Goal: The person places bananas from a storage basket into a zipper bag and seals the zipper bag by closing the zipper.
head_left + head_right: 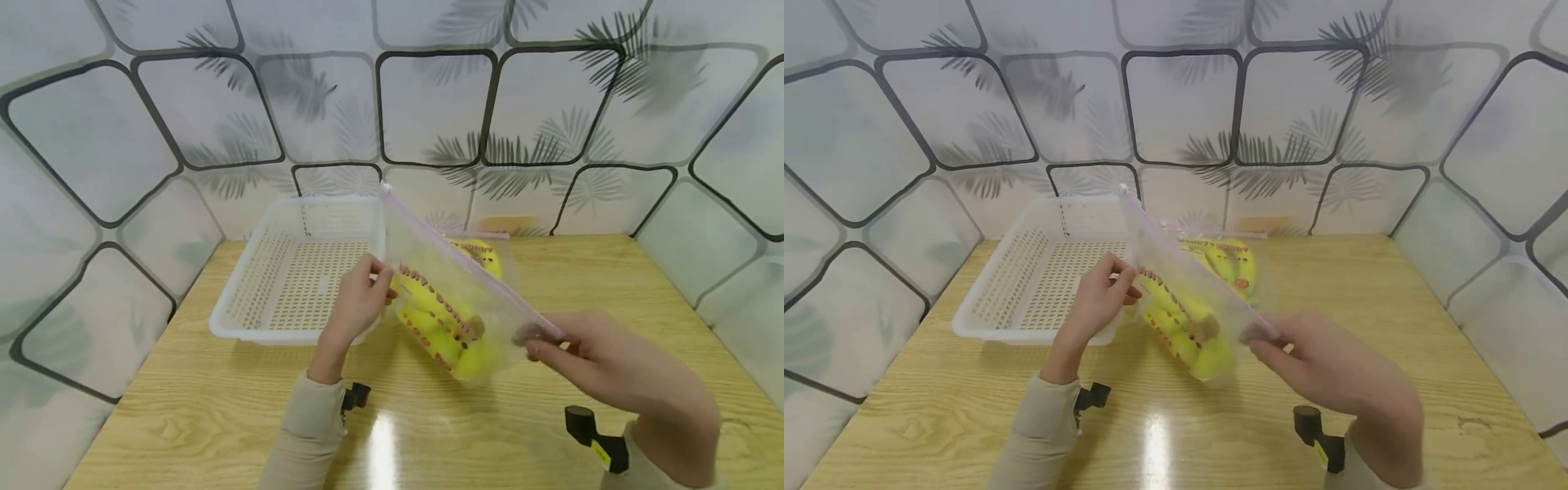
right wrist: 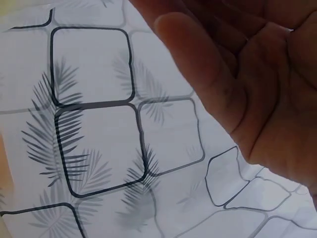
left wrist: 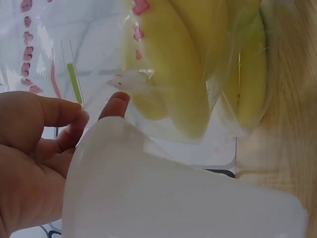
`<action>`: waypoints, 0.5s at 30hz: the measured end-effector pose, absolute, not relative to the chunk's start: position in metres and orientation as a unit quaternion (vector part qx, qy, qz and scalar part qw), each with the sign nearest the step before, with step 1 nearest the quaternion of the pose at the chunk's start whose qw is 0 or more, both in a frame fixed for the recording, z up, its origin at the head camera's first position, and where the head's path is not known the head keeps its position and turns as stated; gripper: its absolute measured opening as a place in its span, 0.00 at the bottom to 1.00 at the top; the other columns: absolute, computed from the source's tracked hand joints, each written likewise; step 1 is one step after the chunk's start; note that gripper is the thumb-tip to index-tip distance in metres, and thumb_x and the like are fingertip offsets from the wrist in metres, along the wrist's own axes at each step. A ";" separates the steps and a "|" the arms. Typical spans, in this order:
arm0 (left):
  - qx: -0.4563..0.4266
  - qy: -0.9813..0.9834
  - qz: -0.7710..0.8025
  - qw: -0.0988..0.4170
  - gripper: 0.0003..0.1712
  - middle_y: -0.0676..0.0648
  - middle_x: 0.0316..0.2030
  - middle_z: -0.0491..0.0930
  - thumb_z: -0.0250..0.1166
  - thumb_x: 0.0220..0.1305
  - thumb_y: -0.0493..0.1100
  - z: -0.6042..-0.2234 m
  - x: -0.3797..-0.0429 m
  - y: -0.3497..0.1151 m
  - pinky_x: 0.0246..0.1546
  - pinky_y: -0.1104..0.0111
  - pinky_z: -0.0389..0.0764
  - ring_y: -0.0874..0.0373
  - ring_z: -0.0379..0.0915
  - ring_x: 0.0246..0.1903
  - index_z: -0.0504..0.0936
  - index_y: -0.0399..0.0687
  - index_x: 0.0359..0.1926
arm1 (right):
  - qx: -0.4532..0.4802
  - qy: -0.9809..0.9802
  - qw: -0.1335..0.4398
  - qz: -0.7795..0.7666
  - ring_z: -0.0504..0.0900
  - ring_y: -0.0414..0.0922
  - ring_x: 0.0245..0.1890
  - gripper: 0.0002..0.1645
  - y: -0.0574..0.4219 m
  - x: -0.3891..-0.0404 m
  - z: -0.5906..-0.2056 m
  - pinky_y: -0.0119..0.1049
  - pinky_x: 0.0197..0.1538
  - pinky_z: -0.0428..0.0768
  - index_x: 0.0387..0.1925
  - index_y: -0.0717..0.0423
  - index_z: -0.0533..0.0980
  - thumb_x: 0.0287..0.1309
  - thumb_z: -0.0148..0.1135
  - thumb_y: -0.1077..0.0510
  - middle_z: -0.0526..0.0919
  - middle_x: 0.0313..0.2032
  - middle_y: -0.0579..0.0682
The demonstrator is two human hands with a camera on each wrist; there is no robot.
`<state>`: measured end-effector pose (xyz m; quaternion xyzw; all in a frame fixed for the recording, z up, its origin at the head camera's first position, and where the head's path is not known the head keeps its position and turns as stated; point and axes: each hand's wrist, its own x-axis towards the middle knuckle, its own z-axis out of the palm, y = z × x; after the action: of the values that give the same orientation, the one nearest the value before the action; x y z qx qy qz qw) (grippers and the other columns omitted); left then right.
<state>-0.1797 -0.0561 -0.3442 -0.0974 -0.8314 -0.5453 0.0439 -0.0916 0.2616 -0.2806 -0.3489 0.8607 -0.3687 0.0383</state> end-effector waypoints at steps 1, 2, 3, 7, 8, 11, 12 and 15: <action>-0.104 -0.831 -0.544 0.045 0.08 0.39 0.42 0.80 0.51 0.76 0.42 -0.344 -0.180 -0.058 0.33 0.61 0.84 0.47 0.84 0.34 0.73 0.43 0.42 | -0.332 0.865 0.021 -0.375 0.75 0.30 0.28 0.13 0.264 -0.095 -0.280 0.30 0.26 0.78 0.47 0.54 0.80 0.71 0.52 0.68 0.82 0.35 0.40; -0.109 -0.833 -0.540 0.046 0.08 0.40 0.43 0.80 0.52 0.76 0.43 -0.343 -0.180 -0.060 0.32 0.61 0.84 0.48 0.83 0.34 0.73 0.43 0.42 | -0.309 0.869 0.006 -0.386 0.78 0.31 0.32 0.13 0.265 -0.098 -0.280 0.31 0.29 0.80 0.48 0.56 0.79 0.72 0.50 0.68 0.84 0.39 0.44; -0.117 -0.836 -0.534 0.047 0.07 0.41 0.43 0.79 0.53 0.76 0.43 -0.341 -0.180 -0.063 0.33 0.62 0.82 0.50 0.82 0.34 0.74 0.44 0.42 | -0.277 0.875 -0.011 -0.396 0.81 0.32 0.35 0.13 0.266 -0.102 -0.279 0.32 0.32 0.82 0.49 0.58 0.79 0.73 0.48 0.67 0.85 0.41 0.47; -0.163 -0.835 -0.524 0.025 0.07 0.45 0.41 0.76 0.55 0.75 0.42 -0.338 -0.180 -0.070 0.36 0.62 0.76 0.51 0.75 0.38 0.73 0.44 0.38 | -0.161 0.861 -0.101 -0.472 0.82 0.33 0.41 0.14 0.264 -0.123 -0.283 0.28 0.39 0.83 0.48 0.61 0.74 0.78 0.42 0.59 0.84 0.42 0.42; -0.175 -0.832 -0.527 0.013 0.07 0.46 0.41 0.76 0.56 0.74 0.42 -0.338 -0.181 -0.071 0.39 0.62 0.75 0.52 0.74 0.41 0.73 0.44 0.37 | -0.144 0.839 -0.117 -0.512 0.83 0.33 0.42 0.14 0.262 -0.130 -0.286 0.27 0.39 0.83 0.46 0.61 0.73 0.78 0.42 0.57 0.84 0.41 0.41; -0.200 -0.796 -0.570 -0.043 0.08 0.45 0.41 0.74 0.57 0.74 0.40 -0.340 -0.182 -0.069 0.44 0.59 0.73 0.50 0.71 0.44 0.67 0.42 0.39 | -0.123 0.752 -0.149 -0.630 0.85 0.34 0.42 0.15 0.257 -0.145 -0.295 0.26 0.41 0.83 0.43 0.60 0.71 0.76 0.45 0.52 0.87 0.39 0.39; -0.199 -0.784 -0.584 -0.057 0.08 0.45 0.43 0.76 0.57 0.74 0.41 -0.341 -0.183 -0.067 0.48 0.58 0.73 0.51 0.73 0.47 0.67 0.43 0.43 | -0.124 0.721 -0.154 -0.664 0.86 0.36 0.41 0.14 0.256 -0.148 -0.298 0.27 0.41 0.83 0.42 0.59 0.70 0.76 0.46 0.52 0.87 0.38 0.41; -0.195 -0.753 -0.623 -0.079 0.16 0.42 0.46 0.78 0.56 0.75 0.44 -0.344 -0.185 -0.060 0.55 0.56 0.72 0.51 0.73 0.51 0.64 0.42 0.54 | -0.120 0.657 -0.168 -0.725 0.88 0.39 0.38 0.15 0.254 -0.156 -0.305 0.30 0.41 0.84 0.41 0.59 0.71 0.74 0.49 0.50 0.89 0.36 0.45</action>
<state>-0.1845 -0.0596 -0.3440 -0.1953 -0.7531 -0.6233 -0.0794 -0.1559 0.2536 -0.3047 -0.1197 0.6574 -0.7248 -0.1680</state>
